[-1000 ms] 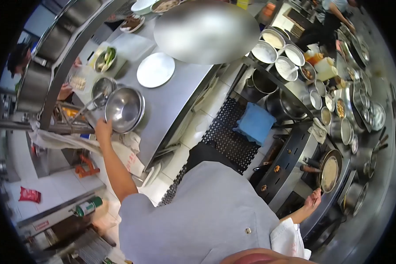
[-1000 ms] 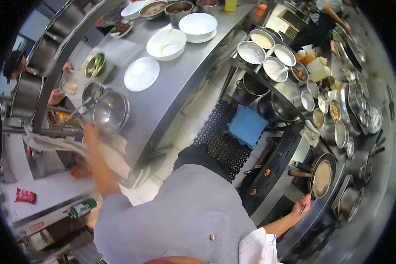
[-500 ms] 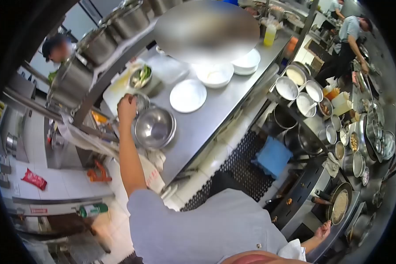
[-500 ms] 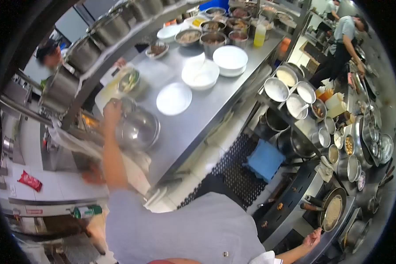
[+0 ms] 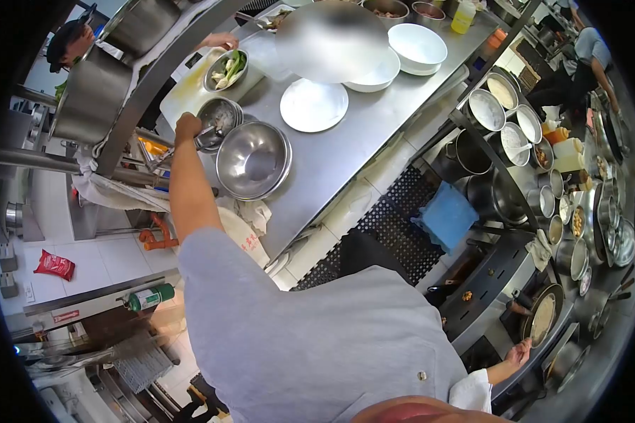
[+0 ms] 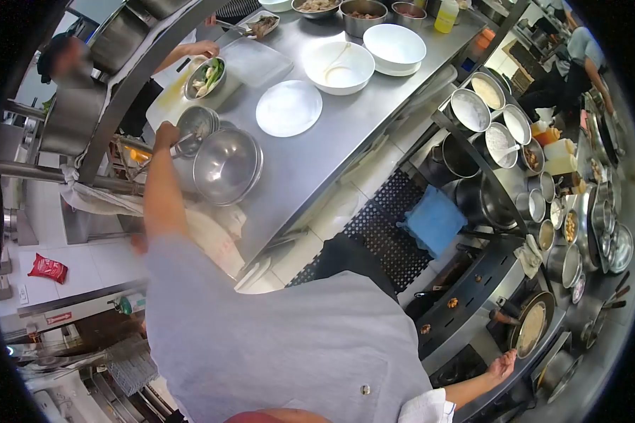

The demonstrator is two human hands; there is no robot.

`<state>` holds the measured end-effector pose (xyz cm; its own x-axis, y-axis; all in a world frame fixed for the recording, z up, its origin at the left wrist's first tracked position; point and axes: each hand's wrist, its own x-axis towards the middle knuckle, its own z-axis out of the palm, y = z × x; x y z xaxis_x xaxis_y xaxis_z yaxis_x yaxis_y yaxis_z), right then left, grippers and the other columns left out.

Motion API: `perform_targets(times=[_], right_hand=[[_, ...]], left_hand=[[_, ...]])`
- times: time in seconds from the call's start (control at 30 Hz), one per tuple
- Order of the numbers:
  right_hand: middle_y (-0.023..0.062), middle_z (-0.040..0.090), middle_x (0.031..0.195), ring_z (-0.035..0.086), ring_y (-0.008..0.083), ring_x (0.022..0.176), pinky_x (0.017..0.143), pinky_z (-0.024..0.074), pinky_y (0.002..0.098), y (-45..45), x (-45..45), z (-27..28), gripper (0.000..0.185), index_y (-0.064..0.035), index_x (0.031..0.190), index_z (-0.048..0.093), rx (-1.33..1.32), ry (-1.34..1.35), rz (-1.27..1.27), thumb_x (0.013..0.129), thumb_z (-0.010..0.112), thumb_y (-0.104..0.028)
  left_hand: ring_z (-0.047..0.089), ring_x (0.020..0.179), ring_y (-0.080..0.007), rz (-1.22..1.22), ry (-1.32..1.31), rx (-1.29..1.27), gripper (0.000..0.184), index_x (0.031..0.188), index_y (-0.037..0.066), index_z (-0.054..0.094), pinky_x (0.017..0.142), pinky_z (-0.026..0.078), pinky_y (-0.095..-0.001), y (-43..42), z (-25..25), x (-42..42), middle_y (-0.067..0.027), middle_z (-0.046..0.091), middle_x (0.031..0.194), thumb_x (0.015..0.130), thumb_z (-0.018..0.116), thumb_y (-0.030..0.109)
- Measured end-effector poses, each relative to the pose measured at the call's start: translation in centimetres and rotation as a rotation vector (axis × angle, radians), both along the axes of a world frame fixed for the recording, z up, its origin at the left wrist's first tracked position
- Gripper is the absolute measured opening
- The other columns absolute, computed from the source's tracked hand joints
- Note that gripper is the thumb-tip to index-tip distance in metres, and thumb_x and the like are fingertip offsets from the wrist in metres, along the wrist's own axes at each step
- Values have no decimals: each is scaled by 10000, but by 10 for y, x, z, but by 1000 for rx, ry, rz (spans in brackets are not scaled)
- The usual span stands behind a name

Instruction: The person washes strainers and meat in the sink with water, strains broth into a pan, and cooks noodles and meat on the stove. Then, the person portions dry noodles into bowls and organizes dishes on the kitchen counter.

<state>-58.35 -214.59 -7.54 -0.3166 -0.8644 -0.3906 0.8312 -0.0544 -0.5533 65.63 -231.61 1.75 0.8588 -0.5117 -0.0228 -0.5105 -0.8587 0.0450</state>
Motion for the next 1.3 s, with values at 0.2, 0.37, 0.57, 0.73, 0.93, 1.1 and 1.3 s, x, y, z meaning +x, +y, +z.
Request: perform_targets(times=[0.2,0.37,0.57,0.73,0.93,1.1,1.3], right_hand=[[94,485,705,487,144,551,508,460,228,-3,24,21,132,66,1001,440,196,522,-310,954,391,-48],[63,459,684,459,137,550,516,430,229,-10,23,49,73,25,972,433,212,128,-85,948,405,-37],[59,447,687,449,138,559,529,421,230,-17,41,59,45,14,970,419,92,-92,58,933,411,-9],[60,441,694,444,140,567,540,417,232,-11,74,70,57,11,974,406,-37,-189,174,919,414,17],[80,439,753,473,162,600,518,432,259,2,55,46,201,64,1094,400,-93,-162,68,897,368,34],[24,405,681,416,98,524,483,403,221,15,41,36,165,64,1080,424,-25,-40,20,921,404,23],[-9,451,647,392,55,453,387,356,186,10,81,32,249,77,1137,464,-13,-77,-200,952,366,-58]], left_hand=[[549,1105,-358,26,-25,72,292,1097,113,625,931,448,-420,-13,4,1,-168,595,1162,836,515,189],[592,997,-353,-264,-104,8,234,953,91,639,873,460,-427,-19,18,49,-178,623,1064,762,527,168],[591,1023,-351,-183,-99,-231,449,1058,44,621,891,453,-420,9,65,-75,-197,622,1081,717,665,332],[606,996,-358,-81,123,319,421,972,-4,648,847,477,-412,64,31,-157,-214,645,1004,703,682,318],[602,981,-375,-92,-85,24,337,1060,75,624,826,485,-424,76,42,-161,-216,640,1010,752,577,202],[594,875,-383,-391,-481,-257,269,1045,104,578,737,480,-481,83,85,-207,-197,588,985,784,538,155],[532,994,-302,-673,-1135,230,349,1148,15,543,872,418,-432,117,36,-194,-154,569,1035,897,512,256]])
